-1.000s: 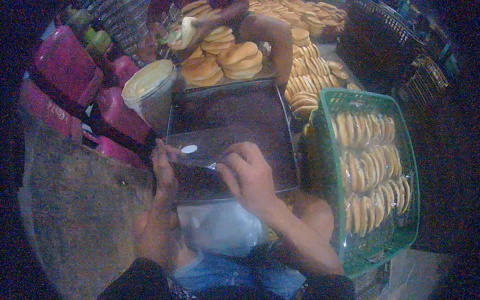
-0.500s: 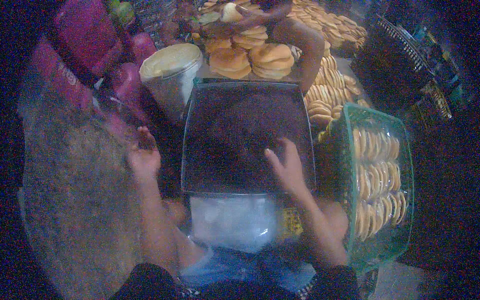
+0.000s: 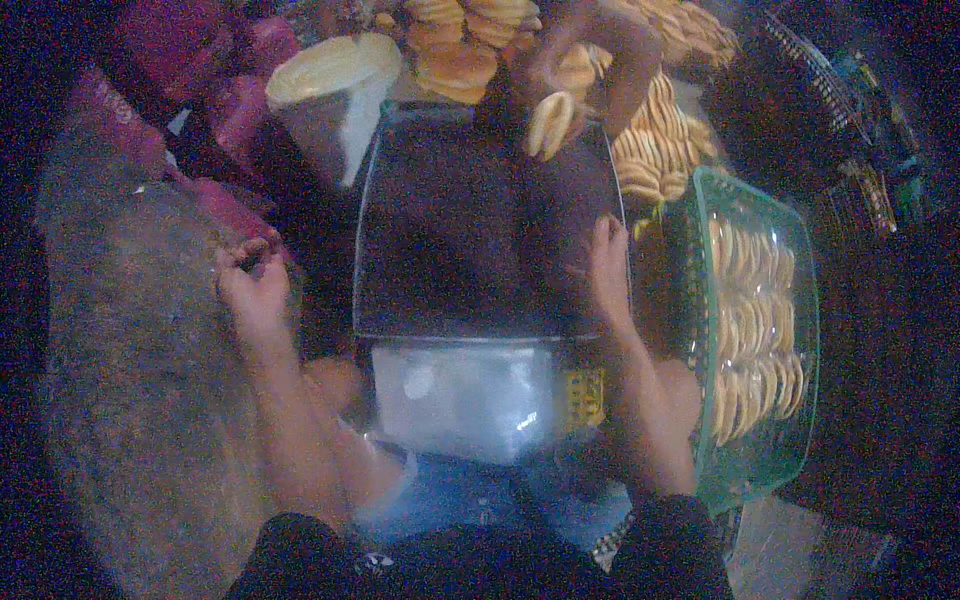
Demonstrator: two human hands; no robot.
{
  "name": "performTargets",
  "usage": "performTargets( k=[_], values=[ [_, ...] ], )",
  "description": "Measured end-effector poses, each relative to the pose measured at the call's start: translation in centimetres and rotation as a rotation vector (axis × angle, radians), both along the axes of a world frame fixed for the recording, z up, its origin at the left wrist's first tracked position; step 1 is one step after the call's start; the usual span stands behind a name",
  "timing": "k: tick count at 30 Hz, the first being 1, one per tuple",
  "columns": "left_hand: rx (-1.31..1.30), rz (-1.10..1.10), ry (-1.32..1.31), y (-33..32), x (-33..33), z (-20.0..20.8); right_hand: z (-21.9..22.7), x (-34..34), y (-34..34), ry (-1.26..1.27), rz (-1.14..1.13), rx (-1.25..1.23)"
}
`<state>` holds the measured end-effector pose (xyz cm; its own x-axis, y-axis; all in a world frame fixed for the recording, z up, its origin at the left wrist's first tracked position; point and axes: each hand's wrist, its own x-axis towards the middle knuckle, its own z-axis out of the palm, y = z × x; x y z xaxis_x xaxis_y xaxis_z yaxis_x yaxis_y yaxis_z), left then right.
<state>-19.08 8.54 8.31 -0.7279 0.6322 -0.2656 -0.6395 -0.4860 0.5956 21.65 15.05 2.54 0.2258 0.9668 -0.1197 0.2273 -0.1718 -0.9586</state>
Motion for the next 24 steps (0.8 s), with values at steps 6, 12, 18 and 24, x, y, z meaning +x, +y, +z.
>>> performTargets(
  k=[6,12,18,24],
  values=[
    [0.107,-0.056,-0.001,0.5,1.2,0.4,-0.8,2.6,0.0,-0.035,0.037,0.125],
    [0.213,-0.186,0.022,0.7,1.7,0.0,-0.3,2.7,-0.7,-0.115,0.008,0.172],
    [-0.340,0.025,0.764,2.6,6.1,2.5,0.6,-0.9,1.3,-0.371,-0.069,0.238],
    [-0.345,-0.163,0.998,1.8,8.6,3.7,-2.9,-8.9,7.3,-0.710,-0.106,0.082]
  ],
)
